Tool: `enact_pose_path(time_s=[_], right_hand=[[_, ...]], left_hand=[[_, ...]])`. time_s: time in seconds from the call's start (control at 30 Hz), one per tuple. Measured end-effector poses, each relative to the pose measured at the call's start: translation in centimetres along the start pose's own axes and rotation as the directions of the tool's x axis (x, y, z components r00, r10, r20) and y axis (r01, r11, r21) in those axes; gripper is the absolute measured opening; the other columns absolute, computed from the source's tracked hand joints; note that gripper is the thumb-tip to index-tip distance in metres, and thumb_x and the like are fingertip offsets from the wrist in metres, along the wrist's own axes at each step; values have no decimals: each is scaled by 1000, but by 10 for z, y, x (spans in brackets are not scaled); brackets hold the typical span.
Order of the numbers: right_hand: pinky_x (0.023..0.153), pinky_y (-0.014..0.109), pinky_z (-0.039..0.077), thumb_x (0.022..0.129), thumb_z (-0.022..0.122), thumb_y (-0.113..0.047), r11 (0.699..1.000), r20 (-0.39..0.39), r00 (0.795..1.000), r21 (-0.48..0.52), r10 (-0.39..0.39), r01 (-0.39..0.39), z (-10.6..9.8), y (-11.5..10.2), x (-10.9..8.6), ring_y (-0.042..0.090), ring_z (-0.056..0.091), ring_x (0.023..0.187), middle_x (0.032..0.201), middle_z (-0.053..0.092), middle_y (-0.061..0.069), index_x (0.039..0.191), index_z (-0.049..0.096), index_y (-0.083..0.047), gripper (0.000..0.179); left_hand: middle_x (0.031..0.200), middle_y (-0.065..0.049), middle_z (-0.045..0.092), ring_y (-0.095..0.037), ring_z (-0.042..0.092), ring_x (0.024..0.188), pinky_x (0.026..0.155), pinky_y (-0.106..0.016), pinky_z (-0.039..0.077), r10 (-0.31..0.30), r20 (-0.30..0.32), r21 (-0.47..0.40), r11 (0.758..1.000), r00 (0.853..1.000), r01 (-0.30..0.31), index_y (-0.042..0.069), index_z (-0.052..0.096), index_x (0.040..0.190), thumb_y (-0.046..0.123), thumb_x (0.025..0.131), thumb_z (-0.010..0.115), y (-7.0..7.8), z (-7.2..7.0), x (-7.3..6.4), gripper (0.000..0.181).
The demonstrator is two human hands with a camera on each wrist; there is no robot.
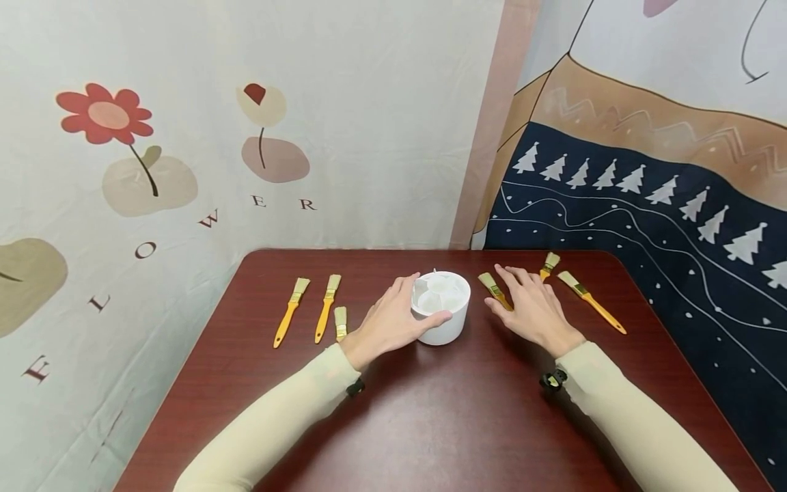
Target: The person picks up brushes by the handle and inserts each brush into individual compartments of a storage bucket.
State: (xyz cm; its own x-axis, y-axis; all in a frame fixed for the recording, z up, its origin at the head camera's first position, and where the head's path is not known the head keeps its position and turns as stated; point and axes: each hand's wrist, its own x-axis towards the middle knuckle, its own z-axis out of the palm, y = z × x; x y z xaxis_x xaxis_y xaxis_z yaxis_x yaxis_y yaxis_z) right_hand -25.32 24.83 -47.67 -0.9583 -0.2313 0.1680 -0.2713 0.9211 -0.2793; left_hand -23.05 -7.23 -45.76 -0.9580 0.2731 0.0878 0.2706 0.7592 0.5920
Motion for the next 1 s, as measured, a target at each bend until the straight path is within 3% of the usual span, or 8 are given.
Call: enact_pose_path(time_s=[0.3, 0.57, 0.83, 1.0], right_hand=[[123, 82, 48, 111, 75, -44, 1000, 0, 1000, 19, 11, -11, 3, 5, 10, 56, 58, 145, 170, 55, 31, 177, 46, -8, 81], [118, 76, 56, 111, 75, -41, 999, 31, 999, 13, 38, -39, 7, 8, 18, 55, 62, 141, 165, 58, 34, 173, 51, -2, 77], [97, 69, 69, 111, 77, -38, 997, 49, 996, 18, 70, -71, 12, 12, 25, 48, 74, 121, 152, 66, 35, 162, 62, 4, 68], [94, 69, 70, 110, 79, -36, 995, 70, 994, 35, 89, -91, 15, 12, 29, 45, 77, 112, 144, 69, 34, 156, 67, 7, 64]], left_hand=[[160, -6, 62, -29, 69, 137, 113, -53, 63, -18, 16, -55, 998, 1000, 19, 17, 51, 171, 84, 93, 80, -3, -1, 2, 107], [159, -4, 62, -27, 70, 136, 111, -53, 64, -35, 27, -47, 998, 999, 37, 19, 51, 170, 86, 92, 79, -3, -1, 3, 106], [156, -4, 64, -28, 71, 133, 109, -54, 64, -32, 9, -46, 998, 999, 32, 19, 55, 165, 84, 91, 81, -4, 0, 4, 102], [155, -5, 64, -29, 71, 132, 109, -53, 64, -25, 6, -49, 998, 1000, 25, 19, 55, 164, 84, 91, 81, -5, 0, 4, 101]])
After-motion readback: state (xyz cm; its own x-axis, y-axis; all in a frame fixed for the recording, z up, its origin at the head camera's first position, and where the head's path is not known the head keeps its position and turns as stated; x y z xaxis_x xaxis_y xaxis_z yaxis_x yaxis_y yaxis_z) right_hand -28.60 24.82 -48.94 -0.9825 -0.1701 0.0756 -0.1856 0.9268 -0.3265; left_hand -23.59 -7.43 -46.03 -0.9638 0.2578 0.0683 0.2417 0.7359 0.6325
